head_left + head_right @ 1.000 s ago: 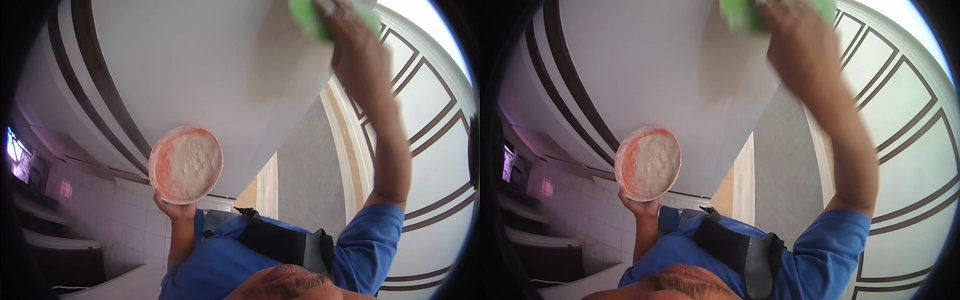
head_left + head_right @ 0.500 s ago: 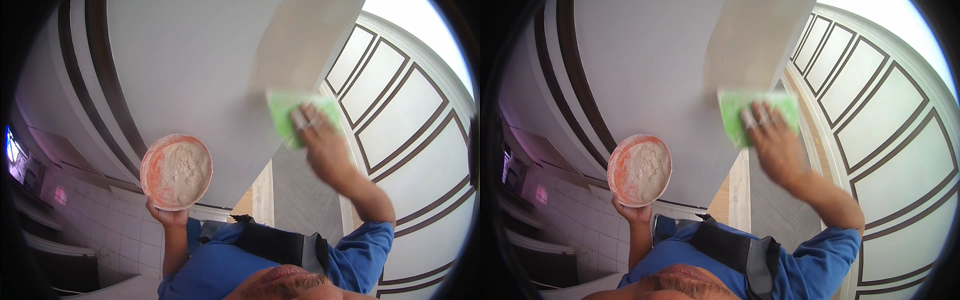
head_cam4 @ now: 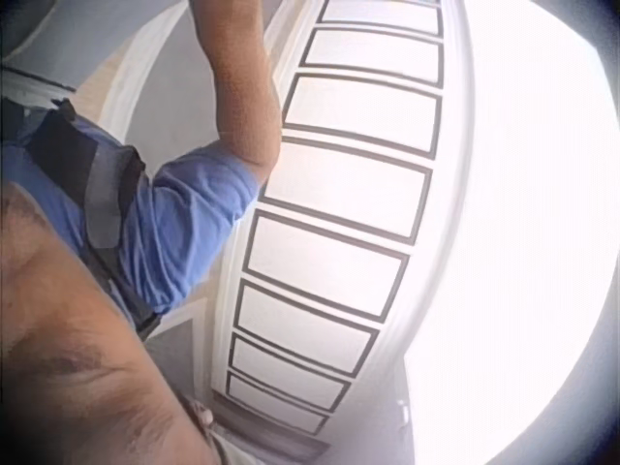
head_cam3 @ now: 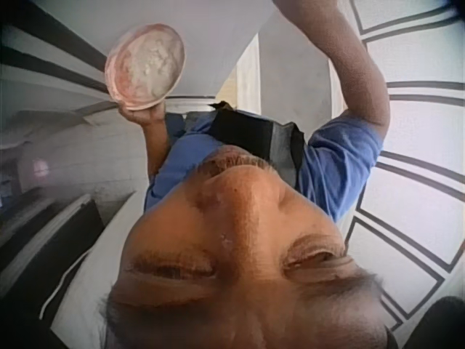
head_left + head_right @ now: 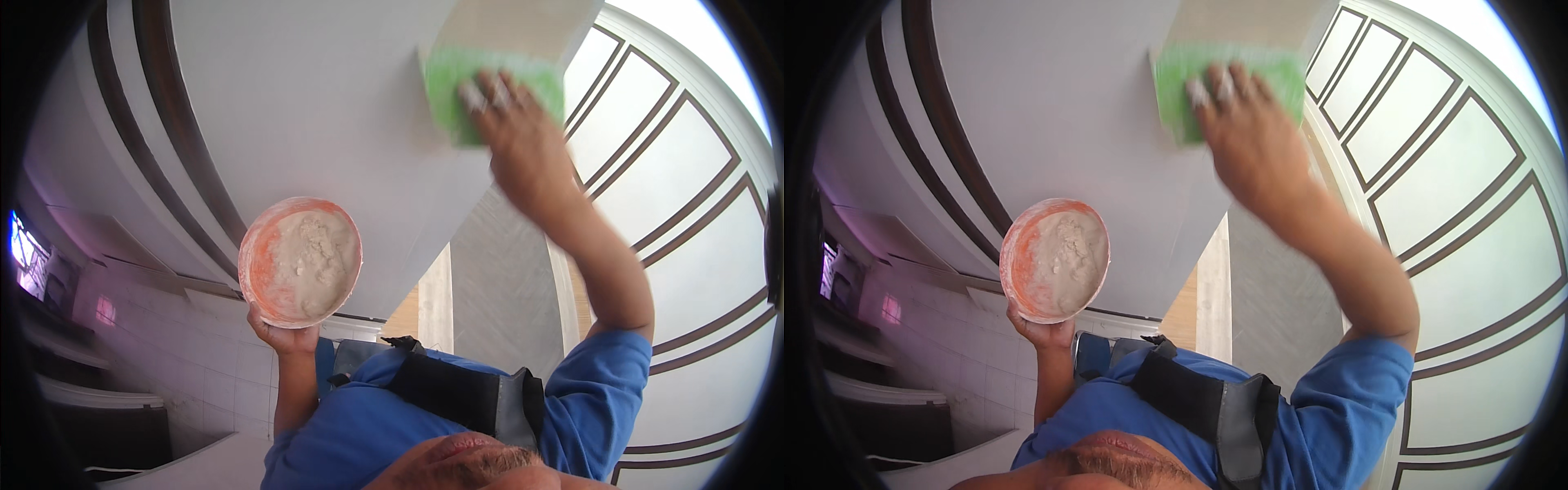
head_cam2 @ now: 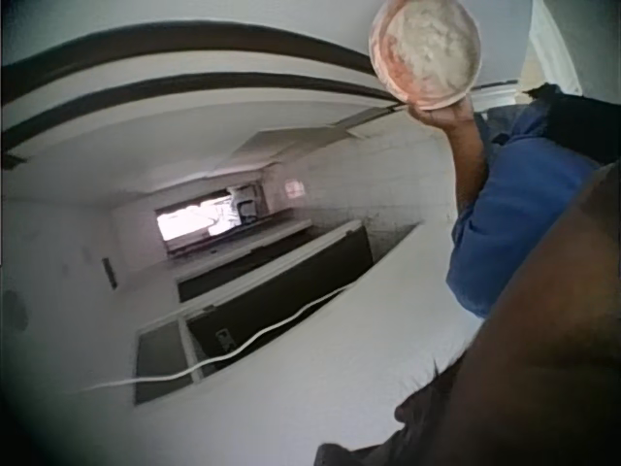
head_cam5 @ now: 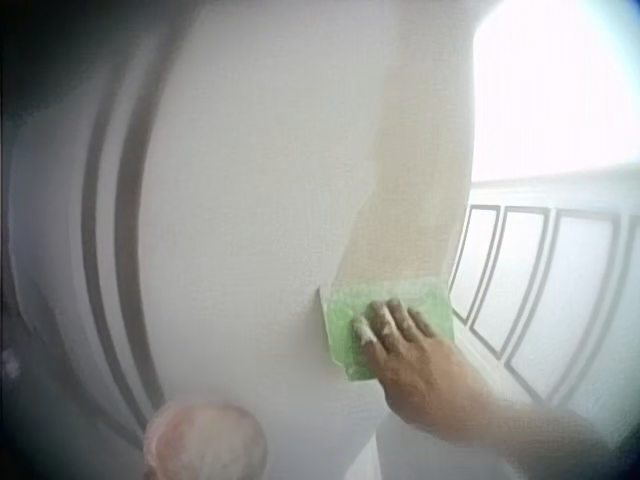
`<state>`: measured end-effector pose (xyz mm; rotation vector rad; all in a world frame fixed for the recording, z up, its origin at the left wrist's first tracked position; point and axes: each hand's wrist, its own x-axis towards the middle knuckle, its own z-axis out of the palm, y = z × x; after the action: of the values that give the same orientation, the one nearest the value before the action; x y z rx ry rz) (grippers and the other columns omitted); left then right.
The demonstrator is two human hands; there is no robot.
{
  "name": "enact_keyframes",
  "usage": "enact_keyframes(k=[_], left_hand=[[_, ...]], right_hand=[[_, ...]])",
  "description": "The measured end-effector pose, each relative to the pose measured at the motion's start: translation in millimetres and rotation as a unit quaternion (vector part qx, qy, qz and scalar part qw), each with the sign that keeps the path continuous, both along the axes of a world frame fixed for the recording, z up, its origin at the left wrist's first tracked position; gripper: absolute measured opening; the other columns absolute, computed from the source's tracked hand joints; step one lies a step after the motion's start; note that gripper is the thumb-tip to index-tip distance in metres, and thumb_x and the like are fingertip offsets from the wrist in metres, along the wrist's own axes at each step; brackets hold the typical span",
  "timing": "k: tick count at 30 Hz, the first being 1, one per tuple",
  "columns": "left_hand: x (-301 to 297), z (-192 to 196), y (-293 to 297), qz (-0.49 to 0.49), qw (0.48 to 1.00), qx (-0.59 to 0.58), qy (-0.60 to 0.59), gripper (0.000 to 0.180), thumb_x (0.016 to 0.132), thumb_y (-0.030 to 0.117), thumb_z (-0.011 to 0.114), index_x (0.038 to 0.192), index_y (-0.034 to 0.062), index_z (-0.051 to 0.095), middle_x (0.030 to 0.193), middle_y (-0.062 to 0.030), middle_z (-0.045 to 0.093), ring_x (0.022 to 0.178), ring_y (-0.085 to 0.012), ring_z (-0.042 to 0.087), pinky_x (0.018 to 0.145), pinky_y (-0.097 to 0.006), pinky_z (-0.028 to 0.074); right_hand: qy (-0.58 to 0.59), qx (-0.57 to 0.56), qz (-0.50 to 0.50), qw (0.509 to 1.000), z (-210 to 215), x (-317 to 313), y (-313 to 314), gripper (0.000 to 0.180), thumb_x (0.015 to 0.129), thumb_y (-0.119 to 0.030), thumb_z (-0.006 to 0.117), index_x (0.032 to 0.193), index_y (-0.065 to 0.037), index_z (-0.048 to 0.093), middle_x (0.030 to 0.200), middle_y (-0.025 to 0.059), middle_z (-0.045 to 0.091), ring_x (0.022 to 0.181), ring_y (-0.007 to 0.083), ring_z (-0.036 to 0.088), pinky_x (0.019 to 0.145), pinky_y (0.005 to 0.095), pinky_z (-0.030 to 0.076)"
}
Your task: The person applies a white paste to a ceiling using a green trowel and a container. They repeatedly scoop the paste and spread it across the ceiling surface while standing on a ladder.
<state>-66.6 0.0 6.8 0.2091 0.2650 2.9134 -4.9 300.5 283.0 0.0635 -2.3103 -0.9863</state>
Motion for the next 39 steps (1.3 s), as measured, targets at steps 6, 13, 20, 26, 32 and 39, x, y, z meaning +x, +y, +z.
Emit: enact_keyframes(k=[6, 13, 20, 26, 32, 39], left_hand=[[-3, -4, -1, 0.007, 1.0, -0.013, 0.006, 0.076, 0.089, 0.047, 0.063, 0.152, 0.0117, 0.041, 0.158, -0.0106, 0.041, 0.146, -0.0338, 0.038, 0.119, -0.056, 0.035], [-5, -8, -3, 0.007, 1.0, 0.001, 0.005, 0.075, 0.088, 0.046, 0.065, 0.152, 0.0143, 0.043, 0.158, -0.0084, 0.042, 0.147, -0.0329, 0.037, 0.119, -0.057, 0.034], [-8, -7, -6, -0.008, 1.0, -0.014, 0.0, 0.076, 0.089, 0.046, 0.062, 0.153, 0.012, 0.039, 0.158, -0.0109, 0.04, 0.145, -0.0336, 0.038, 0.118, -0.056, 0.036], [-4, 6, -6, -0.008, 1.0, -0.026, 0.009, 0.079, 0.088, 0.048, 0.063, 0.154, 0.012, 0.038, 0.158, -0.0107, 0.039, 0.145, -0.0343, 0.037, 0.118, -0.056, 0.036], [-3, 8, -2, -0.015, 1.0, -0.017, 0.018, 0.078, 0.087, 0.047, 0.066, 0.153, 0.0132, 0.041, 0.158, -0.0091, 0.041, 0.147, -0.033, 0.036, 0.12, -0.056, 0.033], [-1, 0, -2, -0.003, 1.0, -0.008, 0.014, 0.08, 0.086, 0.05, 0.065, 0.153, 0.0133, 0.041, 0.159, -0.009, 0.04, 0.147, -0.0336, 0.036, 0.121, -0.056, 0.031]], right_hand=[[-0.186, 0.017, -0.053, 0.981, -120, 37, 28, 0.055, 0.1, -0.02, 0.047, 0.15, 0.004, 0.043, 0.153, 0.0281, 0.043, 0.144, 0.0428, 0.042, 0.121, 0.0527, 0.031], [-0.094, -0.056, -0.075, 0.991, -19, 65, 8, 0.068, 0.088, 0.009, 0.056, 0.151, -0.015, 0.048, 0.158, 0.0098, 0.045, 0.146, 0.029, 0.042, 0.124, 0.0456, 0.031], [0.167, -0.16, 0.01, 0.973, 111, 33, -14, 0.048, 0.09, 0.012, 0.046, 0.134, -0.002, 0.061, 0.143, 0.0192, 0.057, 0.133, 0.0348, 0.056, 0.112, 0.0436, 0.048], [0.061, -0.035, -0.012, 0.997, 9, 19, 8, 0.064, 0.087, 0.007, 0.061, 0.144, -0.022, 0.057, 0.152, 0.0051, 0.052, 0.142, 0.0277, 0.047, 0.12, 0.0428, 0.039], [-0.149, -0.043, -0.026, 0.988, -141, 45, 33, 0.057, 0.098, -0.018, 0.05, 0.152, -0.003, 0.042, 0.155, 0.0248, 0.042, 0.145, 0.044, 0.039, 0.122, 0.0537, 0.029], [-0.083, -0.147, -0.029, 0.985, -19, 79, 13, 0.063, 0.091, 0.002, 0.058, 0.151, -0.012, 0.048, 0.157, 0.0149, 0.045, 0.148, 0.0323, 0.038, 0.125, 0.044, 0.03]])
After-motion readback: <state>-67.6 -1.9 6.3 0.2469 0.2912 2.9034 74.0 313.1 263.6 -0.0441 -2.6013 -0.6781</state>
